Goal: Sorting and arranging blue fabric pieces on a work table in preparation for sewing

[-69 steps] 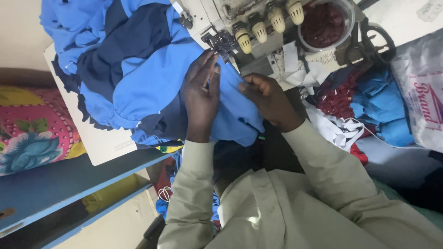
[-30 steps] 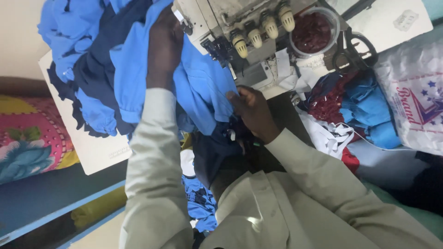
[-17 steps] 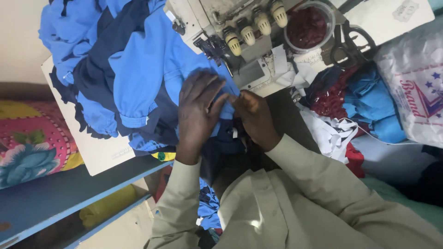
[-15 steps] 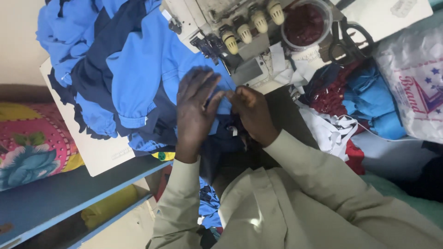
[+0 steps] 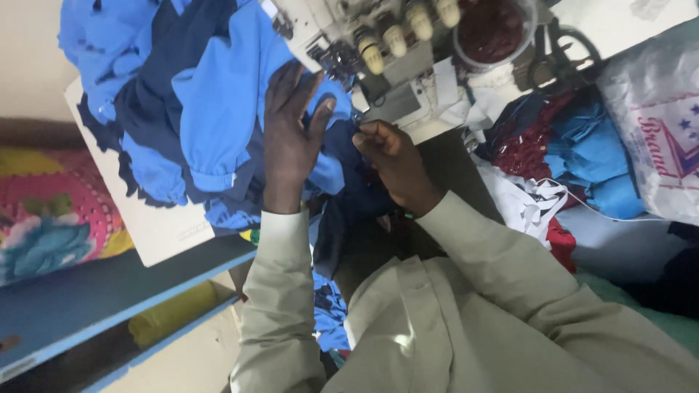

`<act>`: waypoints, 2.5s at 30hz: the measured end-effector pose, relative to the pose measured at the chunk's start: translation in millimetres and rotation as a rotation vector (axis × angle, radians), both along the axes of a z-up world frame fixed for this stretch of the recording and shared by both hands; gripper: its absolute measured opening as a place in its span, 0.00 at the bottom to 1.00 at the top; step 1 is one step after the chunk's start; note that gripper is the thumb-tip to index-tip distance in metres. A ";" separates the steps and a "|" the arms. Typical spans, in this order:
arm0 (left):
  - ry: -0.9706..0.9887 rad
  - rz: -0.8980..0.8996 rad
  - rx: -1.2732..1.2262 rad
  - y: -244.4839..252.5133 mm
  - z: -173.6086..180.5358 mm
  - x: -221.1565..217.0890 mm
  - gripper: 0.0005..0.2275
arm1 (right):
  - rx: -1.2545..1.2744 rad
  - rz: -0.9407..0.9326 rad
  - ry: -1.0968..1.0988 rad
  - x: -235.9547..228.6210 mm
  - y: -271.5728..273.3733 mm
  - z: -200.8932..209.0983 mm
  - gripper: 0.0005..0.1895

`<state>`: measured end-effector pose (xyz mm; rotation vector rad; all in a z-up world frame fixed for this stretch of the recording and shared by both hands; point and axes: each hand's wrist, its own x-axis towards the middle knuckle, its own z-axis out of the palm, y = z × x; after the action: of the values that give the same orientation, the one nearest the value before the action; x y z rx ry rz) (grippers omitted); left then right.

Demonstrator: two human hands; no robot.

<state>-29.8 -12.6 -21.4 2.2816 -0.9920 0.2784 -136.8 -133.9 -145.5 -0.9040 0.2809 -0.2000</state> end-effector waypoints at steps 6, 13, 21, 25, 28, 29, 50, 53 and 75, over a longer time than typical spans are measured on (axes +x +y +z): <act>-0.054 0.419 -0.203 26.7 -10.2 -74.7 0.15 | -0.141 0.380 0.095 -39.6 -7.8 57.9 0.22; 0.544 0.592 0.008 71.1 -83.7 -121.7 0.14 | -0.275 0.574 0.008 -56.8 8.8 34.0 0.26; 0.559 0.583 -0.425 87.0 69.3 -66.1 0.12 | 0.006 0.473 0.015 -65.4 -59.0 42.4 0.15; 0.674 0.619 -0.511 93.9 80.3 -54.7 0.13 | -0.652 0.378 0.087 -66.7 -92.7 -2.1 0.15; 0.725 0.700 -0.631 75.1 72.7 -64.6 0.14 | -0.506 0.269 0.252 -76.0 -71.6 43.2 0.15; 0.798 0.742 -0.744 71.3 61.2 -68.1 0.24 | -0.513 0.264 0.245 -76.5 -53.7 51.8 0.17; 0.402 0.354 -0.230 125.3 133.7 -35.5 0.14 | 0.976 0.899 0.036 -66.9 -37.9 -66.2 0.21; 0.180 0.313 -0.047 142.8 116.8 -10.7 0.17 | 0.447 0.623 -0.043 -75.1 -80.7 8.5 0.20; -0.231 0.229 0.315 186.2 -15.7 128.5 0.05 | -0.750 0.224 0.084 -62.4 20.5 13.1 0.29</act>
<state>98.6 173.6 -37.1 2.7036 -0.9401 0.5236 -199.2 -113.4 -132.4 -1.6794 0.1777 -0.0539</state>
